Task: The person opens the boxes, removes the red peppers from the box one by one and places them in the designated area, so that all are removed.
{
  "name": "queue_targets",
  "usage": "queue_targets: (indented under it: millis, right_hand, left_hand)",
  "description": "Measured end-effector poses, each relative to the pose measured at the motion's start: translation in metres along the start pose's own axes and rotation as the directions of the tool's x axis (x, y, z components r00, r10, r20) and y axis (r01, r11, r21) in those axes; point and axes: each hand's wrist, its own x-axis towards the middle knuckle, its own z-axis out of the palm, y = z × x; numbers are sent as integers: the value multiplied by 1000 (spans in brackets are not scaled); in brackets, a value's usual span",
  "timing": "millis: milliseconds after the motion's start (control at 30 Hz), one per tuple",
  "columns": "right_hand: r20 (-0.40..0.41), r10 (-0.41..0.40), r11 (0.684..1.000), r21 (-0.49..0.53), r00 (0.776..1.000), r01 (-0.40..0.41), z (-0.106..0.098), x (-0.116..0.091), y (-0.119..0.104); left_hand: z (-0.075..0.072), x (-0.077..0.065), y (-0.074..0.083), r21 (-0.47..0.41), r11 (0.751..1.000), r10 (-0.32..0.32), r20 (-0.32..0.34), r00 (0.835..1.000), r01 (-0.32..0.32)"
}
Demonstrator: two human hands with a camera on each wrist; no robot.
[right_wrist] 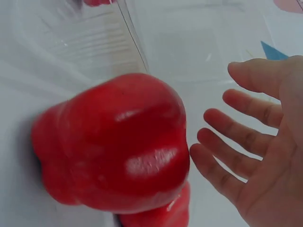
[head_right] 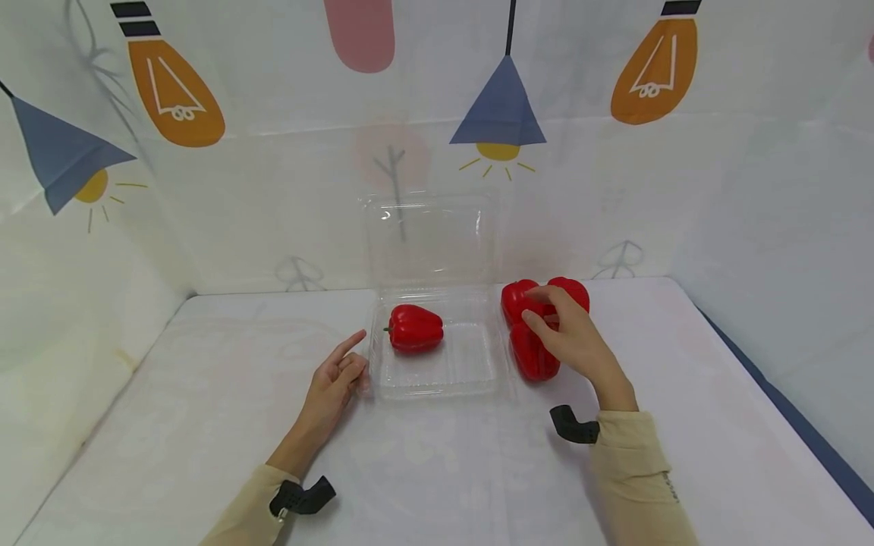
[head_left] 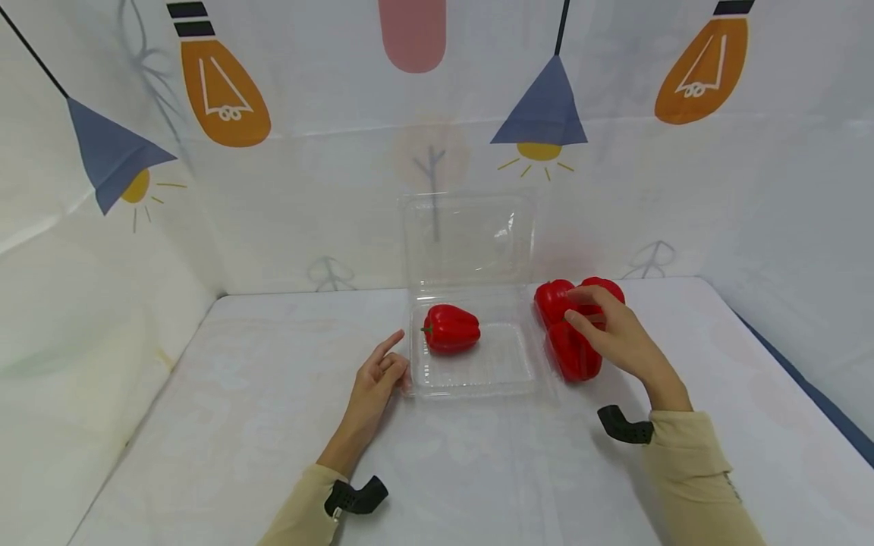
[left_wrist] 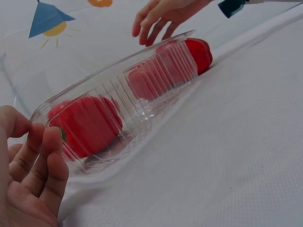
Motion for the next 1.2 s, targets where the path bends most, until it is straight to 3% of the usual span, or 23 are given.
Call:
queue_targets:
  millis: [200,500,833,1200]
  right_hand:
    - [19,-6,1000,3,1000,6,11,3,-7]
    - [17,-106,993,-44,994,107,33,8,-17]
    - [90,-59,996,-63,994,65,49,11,-27]
    - [135,-118,992,-28,984,123,66,16,-30]
  left_hand:
    - [1,0,1,14,1000,-3,-3,1000,3]
    - [-1,-1,-1,29,1000,-10,-8,1000,10]
    - [0,0,0,34,999,17,-7,1000,-17]
    - [0,2,0,18,1000,5,-16,1000,-5]
